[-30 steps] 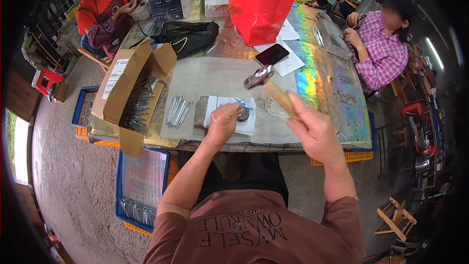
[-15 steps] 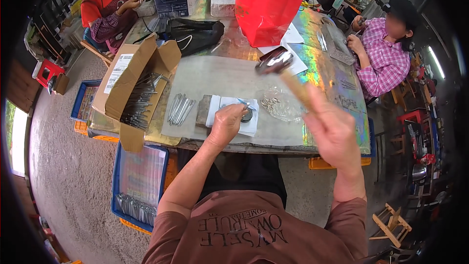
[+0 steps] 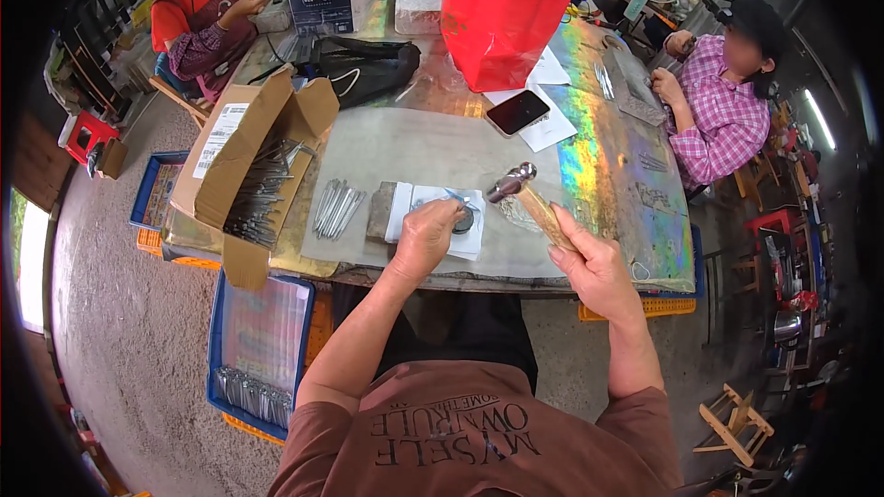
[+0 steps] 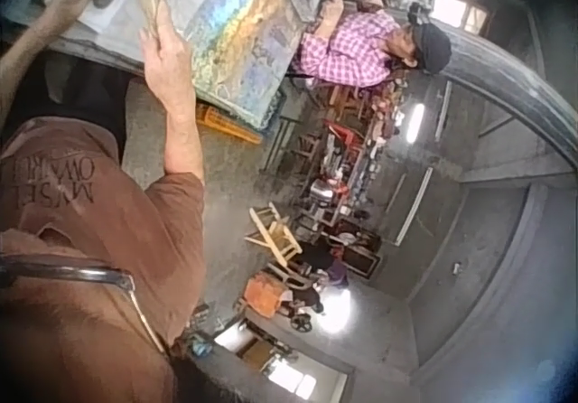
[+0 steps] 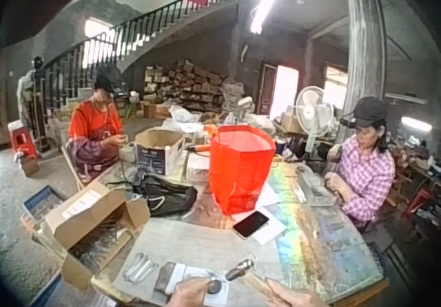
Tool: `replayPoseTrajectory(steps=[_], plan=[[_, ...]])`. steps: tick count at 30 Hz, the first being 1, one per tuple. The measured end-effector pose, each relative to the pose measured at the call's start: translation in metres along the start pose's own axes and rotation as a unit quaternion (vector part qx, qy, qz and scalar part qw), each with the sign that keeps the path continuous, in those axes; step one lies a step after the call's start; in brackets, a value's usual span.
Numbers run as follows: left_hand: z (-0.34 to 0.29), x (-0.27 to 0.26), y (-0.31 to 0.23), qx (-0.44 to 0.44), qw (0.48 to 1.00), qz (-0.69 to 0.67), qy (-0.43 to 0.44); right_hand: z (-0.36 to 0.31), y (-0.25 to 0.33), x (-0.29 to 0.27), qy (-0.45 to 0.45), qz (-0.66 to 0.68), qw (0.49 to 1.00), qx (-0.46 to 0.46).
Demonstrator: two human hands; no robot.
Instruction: The person assembles metal rods by fitting small fasteners onto each rod, securing them by hammering on a metal block with a hammer, and placing the finished rods into a plastic crate.
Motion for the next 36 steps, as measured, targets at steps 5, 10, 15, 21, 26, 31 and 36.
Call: replayPoseTrajectory(steps=[5, 10, 15, 21, 26, 31, 36], plan=[[0.001, 0.001, 0.003, -0.018, 1.000, 0.018, 0.013, -0.014, -0.072, 0.032, 0.066, 0.194, 0.963, 0.174], [0.002, -0.001, 0.001, -0.028, 1.000, 0.009, 0.004, -0.018, -0.120, 0.071, 0.143, 0.311, 0.901, 0.267], [0.000, -0.004, 0.004, -0.043, 0.999, -0.001, -0.019, -0.012, -0.146, 0.088, 0.184, 0.410, 0.855, 0.259], [-0.015, -0.030, 0.013, -0.151, 0.986, -0.057, -0.041, 0.000, -0.144, 0.069, 0.100, 0.136, 0.958, 0.233], [-0.032, -0.079, 0.049, -0.226, 0.973, 0.038, -0.034, -0.002, -0.115, 0.061, 0.016, -0.110, 0.991, 0.081], [-0.049, -0.112, 0.081, -0.255, 0.912, 0.319, 0.031, -0.008, -0.107, 0.055, -0.093, -0.152, 0.983, 0.053], [-0.057, -0.100, 0.095, -0.255, 0.885, 0.376, 0.102, -0.011, -0.102, 0.053, -0.137, -0.121, 0.983, 0.032]])
Point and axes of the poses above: each hand's wrist, its own z-axis towards the middle knuckle, its own x-axis out of the palm, y = z × x, the point moved 8 cm from there along z, towards the middle knuckle, and after that the axes turned 11 degrees about y, right-handed, at the moved point
